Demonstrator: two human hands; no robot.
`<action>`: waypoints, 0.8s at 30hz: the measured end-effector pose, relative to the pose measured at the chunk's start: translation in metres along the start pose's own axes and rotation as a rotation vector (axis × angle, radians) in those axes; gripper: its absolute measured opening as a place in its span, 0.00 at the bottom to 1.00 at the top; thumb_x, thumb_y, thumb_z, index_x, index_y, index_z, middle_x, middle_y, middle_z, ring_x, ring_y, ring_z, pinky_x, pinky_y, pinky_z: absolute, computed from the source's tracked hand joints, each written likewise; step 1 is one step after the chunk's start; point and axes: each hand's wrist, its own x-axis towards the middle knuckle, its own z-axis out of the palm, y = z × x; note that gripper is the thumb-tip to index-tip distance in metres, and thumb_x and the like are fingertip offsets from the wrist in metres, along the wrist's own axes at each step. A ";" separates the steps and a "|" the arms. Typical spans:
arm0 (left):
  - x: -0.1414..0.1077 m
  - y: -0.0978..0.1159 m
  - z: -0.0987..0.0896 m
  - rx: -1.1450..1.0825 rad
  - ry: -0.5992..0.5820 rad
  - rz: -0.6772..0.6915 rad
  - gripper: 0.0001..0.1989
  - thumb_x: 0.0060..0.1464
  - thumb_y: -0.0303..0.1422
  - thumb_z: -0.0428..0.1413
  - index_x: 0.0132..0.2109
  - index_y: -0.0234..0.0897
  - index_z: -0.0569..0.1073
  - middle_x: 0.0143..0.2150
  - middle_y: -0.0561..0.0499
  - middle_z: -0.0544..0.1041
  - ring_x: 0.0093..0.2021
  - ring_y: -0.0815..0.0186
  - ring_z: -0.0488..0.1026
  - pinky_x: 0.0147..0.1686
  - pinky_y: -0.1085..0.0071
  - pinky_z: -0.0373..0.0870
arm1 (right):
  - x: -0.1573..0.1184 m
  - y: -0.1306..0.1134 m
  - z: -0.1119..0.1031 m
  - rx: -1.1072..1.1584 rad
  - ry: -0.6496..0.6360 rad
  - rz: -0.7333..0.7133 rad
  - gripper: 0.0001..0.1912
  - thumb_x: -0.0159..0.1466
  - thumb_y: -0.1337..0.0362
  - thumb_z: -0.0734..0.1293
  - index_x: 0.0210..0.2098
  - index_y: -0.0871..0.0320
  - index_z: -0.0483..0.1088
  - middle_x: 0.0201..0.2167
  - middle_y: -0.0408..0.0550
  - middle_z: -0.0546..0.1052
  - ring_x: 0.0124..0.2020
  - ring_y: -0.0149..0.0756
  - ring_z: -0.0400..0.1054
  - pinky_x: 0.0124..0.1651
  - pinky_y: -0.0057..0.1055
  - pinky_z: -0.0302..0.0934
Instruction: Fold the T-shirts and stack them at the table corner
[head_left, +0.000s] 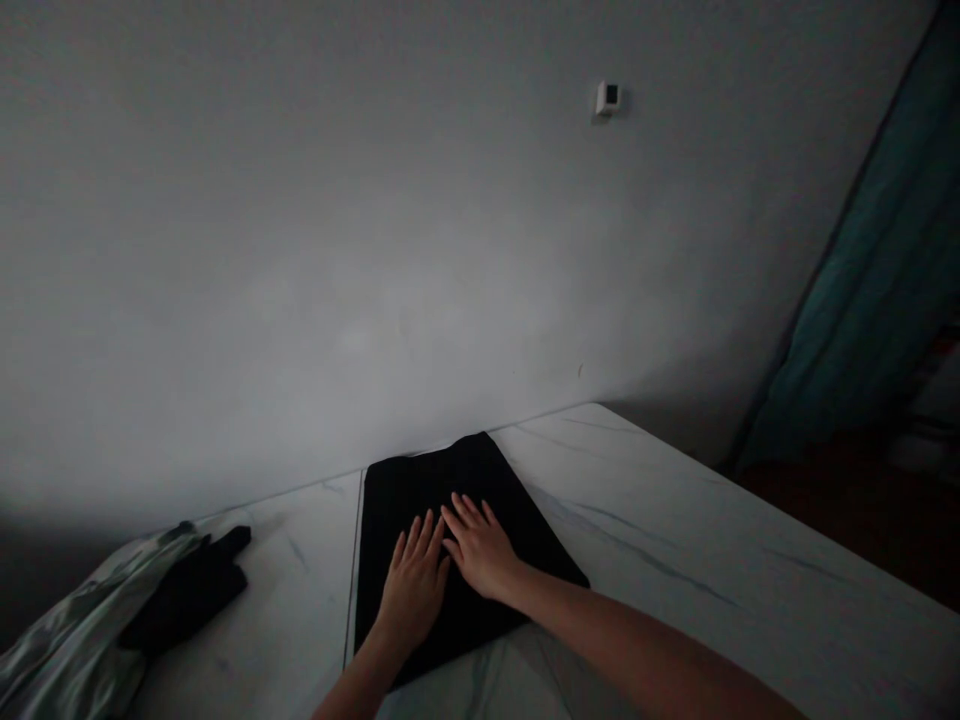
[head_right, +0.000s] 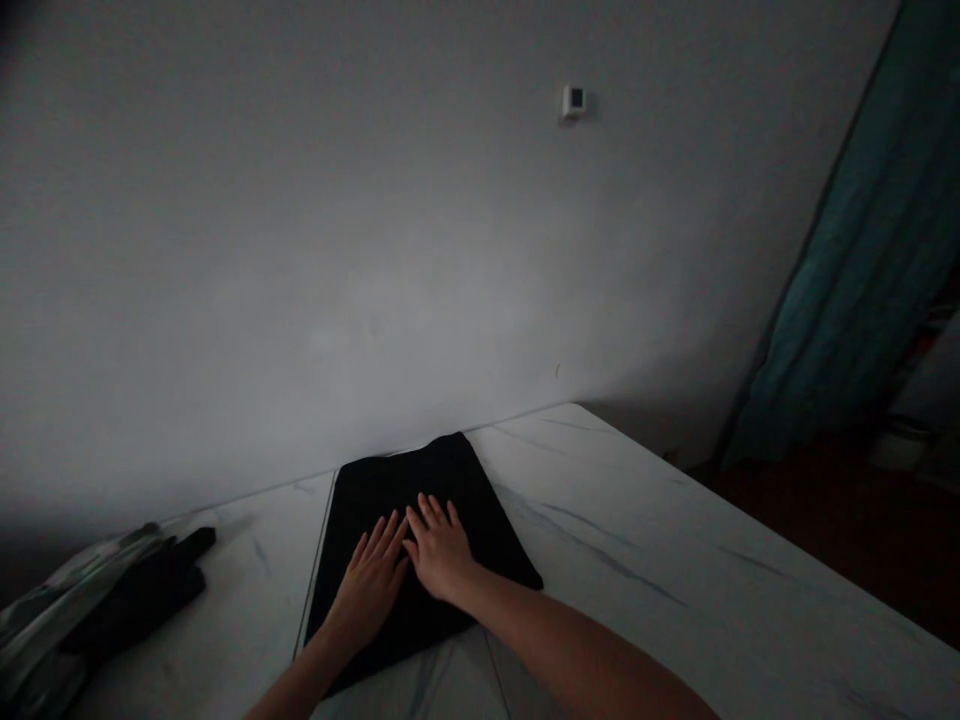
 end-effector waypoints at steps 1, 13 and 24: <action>-0.008 0.007 -0.002 -0.009 -0.014 0.010 0.25 0.64 0.33 0.40 0.67 0.41 0.59 0.69 0.45 0.60 0.68 0.53 0.56 0.62 0.49 0.62 | -0.010 -0.005 0.003 0.010 -0.014 0.014 0.29 0.72 0.53 0.51 0.67 0.58 0.55 0.69 0.57 0.51 0.70 0.47 0.44 0.69 0.50 0.40; -0.100 -0.012 -0.026 -0.086 -0.050 -0.155 0.28 0.62 0.40 0.43 0.67 0.40 0.58 0.70 0.47 0.56 0.70 0.54 0.52 0.64 0.50 0.59 | -0.087 0.047 -0.023 -0.104 0.073 0.315 0.31 0.70 0.53 0.56 0.66 0.64 0.56 0.69 0.61 0.53 0.69 0.51 0.47 0.67 0.49 0.43; -0.019 -0.083 -0.070 -0.190 -0.012 -0.455 0.18 0.60 0.33 0.45 0.54 0.33 0.68 0.53 0.39 0.77 0.53 0.58 0.75 0.52 0.62 0.71 | -0.082 0.075 -0.070 0.275 0.295 0.402 0.04 0.59 0.63 0.67 0.34 0.56 0.71 0.32 0.49 0.78 0.38 0.44 0.74 0.41 0.33 0.64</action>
